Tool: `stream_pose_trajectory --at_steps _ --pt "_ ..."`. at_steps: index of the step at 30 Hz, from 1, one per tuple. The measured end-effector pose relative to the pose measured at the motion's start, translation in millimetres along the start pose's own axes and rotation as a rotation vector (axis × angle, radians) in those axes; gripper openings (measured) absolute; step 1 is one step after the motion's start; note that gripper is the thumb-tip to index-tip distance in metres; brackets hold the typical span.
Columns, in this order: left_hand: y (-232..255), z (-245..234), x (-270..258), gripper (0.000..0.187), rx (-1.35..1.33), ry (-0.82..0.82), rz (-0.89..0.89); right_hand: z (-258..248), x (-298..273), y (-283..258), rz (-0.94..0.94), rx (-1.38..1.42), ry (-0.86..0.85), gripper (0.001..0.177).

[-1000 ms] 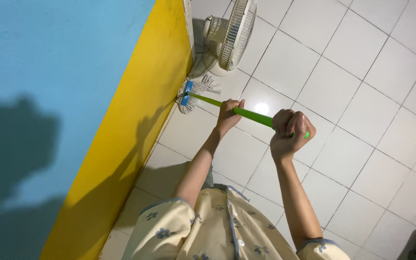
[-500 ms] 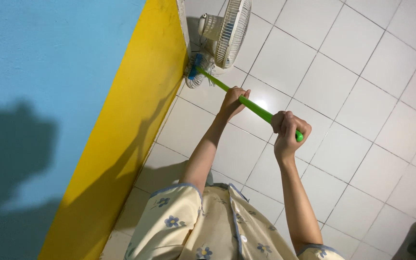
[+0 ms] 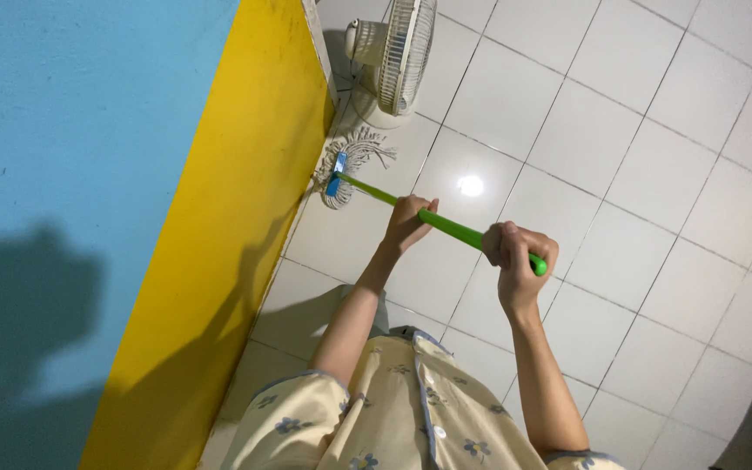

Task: Mopping a tiled floor using a string mop

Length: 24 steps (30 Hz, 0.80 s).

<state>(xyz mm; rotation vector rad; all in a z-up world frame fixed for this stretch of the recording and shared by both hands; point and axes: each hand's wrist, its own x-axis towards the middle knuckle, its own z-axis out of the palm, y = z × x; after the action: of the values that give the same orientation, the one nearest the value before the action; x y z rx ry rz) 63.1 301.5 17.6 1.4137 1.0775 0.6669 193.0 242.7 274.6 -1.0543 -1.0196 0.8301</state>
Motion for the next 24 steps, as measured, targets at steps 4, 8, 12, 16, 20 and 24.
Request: stream_pose_trajectory --at_steps 4,8,12,16,20,24 --pt "11.6 -10.3 -1.7 0.055 0.044 0.039 0.003 1.5 -0.4 2.3 -0.003 0.004 -0.021 0.06" --pt "4.5 -3.6 9.8 0.054 0.097 0.013 0.01 -8.2 1.5 5.5 -0.018 -0.031 -0.004 0.058" --pt "1.1 11.6 27.7 0.057 0.152 -0.016 0.051 -23.7 6.5 7.4 -0.007 -0.026 0.056 0.059" --pt "20.3 17.1 40.5 0.057 0.126 -0.087 0.071 -36.2 4.0 6.5 -0.019 -0.048 0.105 0.06" --pt "28.9 29.3 53.3 0.051 0.229 -0.1 0.139 -49.8 -5.4 13.3 -0.037 -0.061 0.165 0.061" --pt "23.9 57.0 54.4 0.045 0.297 -0.132 0.14 -75.7 -20.3 14.4 -0.026 -0.054 0.243 0.062"
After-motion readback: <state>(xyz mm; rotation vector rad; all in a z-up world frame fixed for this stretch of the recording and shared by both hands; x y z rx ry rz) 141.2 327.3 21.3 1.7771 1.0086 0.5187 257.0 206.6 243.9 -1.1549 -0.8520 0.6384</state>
